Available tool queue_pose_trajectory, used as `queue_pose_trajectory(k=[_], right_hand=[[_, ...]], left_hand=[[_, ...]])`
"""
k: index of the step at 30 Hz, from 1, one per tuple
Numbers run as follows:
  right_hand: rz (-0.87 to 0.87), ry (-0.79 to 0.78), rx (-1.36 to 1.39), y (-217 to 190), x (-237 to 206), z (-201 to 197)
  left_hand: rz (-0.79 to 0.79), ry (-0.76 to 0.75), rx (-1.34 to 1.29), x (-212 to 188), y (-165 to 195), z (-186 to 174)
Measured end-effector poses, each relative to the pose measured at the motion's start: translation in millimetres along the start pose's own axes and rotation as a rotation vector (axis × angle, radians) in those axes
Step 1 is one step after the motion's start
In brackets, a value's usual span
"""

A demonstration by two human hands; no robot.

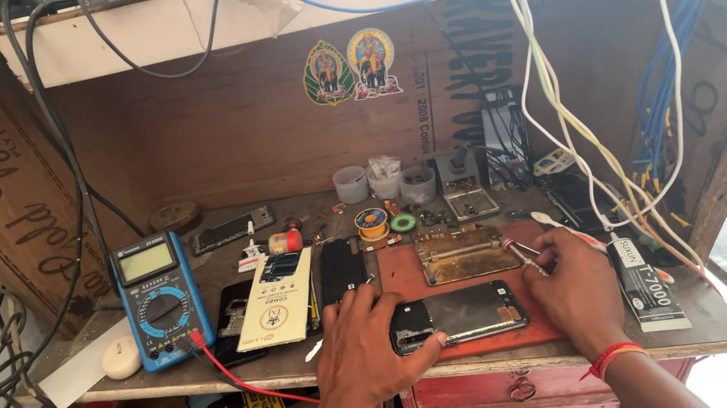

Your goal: The person works at a cluttered repair bench on a disassembled smartphone. They use a screwdriver on the phone's edge, then hold the phone with both hands and press a silver battery or back panel into the phone body, repeatedly aligning and pressing it into place.

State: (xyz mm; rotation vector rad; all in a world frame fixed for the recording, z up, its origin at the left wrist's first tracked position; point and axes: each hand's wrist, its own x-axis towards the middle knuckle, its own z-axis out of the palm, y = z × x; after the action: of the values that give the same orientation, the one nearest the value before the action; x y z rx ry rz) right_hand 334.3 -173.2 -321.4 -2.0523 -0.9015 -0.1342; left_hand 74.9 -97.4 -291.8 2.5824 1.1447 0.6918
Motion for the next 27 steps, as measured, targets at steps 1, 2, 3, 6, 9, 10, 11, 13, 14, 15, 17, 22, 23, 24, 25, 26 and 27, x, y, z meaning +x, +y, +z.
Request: queue_pose_trajectory(k=[1,2,3,6,9,10,11,13,14,15,17,22,23,24,25,26,27], right_hand=[[-0.006,0.003,0.007,-0.5,-0.1,-0.2],[-0.011,0.012,0.015,-0.5,-0.7,-0.3],[-0.016,0.02,0.023,-0.4,-1.4,-0.2],[-0.044,0.031,0.037,0.4,-1.5,-0.8],[-0.041,0.028,0.039,0.6,-1.7,-0.4],[-0.034,0.027,0.038,0.6,-1.7,-0.5],[-0.031,0.025,0.038,0.7,-1.7,-0.6],[-0.027,0.02,0.038,0.2,-1.6,-0.8],[-0.03,0.023,0.034,0.2,-1.9,-0.9],[-0.034,0.025,0.03,-0.1,-1.6,-0.9],[-0.031,0.017,0.019,-0.8,-0.7,-1.2],[-0.017,-0.002,0.018,-1.4,0.0,-1.9],[-0.021,-0.003,0.022,-1.2,-0.2,-2.0],[-0.024,-0.005,0.026,-1.2,-0.6,-2.3],[-0.028,-0.006,0.03,-1.2,-0.7,-2.4],[-0.026,-0.007,0.031,-1.5,-0.6,-2.4],[-0.024,-0.009,0.031,-1.5,-0.8,-2.5]], left_hand=[[0.003,0.003,0.006,0.5,0.3,-0.3],[0.005,0.004,0.013,0.4,0.4,-0.4],[0.006,0.004,0.02,0.0,0.1,-0.3],[0.044,0.034,0.025,0.4,-0.7,0.5],[0.022,0.019,0.025,0.9,-1.3,1.9],[0.027,0.018,0.028,1.0,-1.6,2.1],[0.031,0.018,0.031,1.1,-1.8,2.4],[0.037,0.015,0.036,1.3,-2.1,2.2],[0.038,0.011,0.036,1.0,-2.4,2.0],[0.038,0.007,0.037,0.9,-2.8,1.9],[0.038,0.012,0.031,1.5,-2.3,2.1],[0.035,0.016,0.031,1.0,-2.3,2.1],[0.03,0.015,0.034,0.6,-2.3,2.3],[0.025,0.014,0.038,0.5,-2.1,2.2],[0.013,0.003,0.035,1.0,-1.9,2.2],[0.002,-0.007,0.031,1.7,-1.8,2.1],[-0.01,-0.018,0.028,2.1,-1.8,2.2]])
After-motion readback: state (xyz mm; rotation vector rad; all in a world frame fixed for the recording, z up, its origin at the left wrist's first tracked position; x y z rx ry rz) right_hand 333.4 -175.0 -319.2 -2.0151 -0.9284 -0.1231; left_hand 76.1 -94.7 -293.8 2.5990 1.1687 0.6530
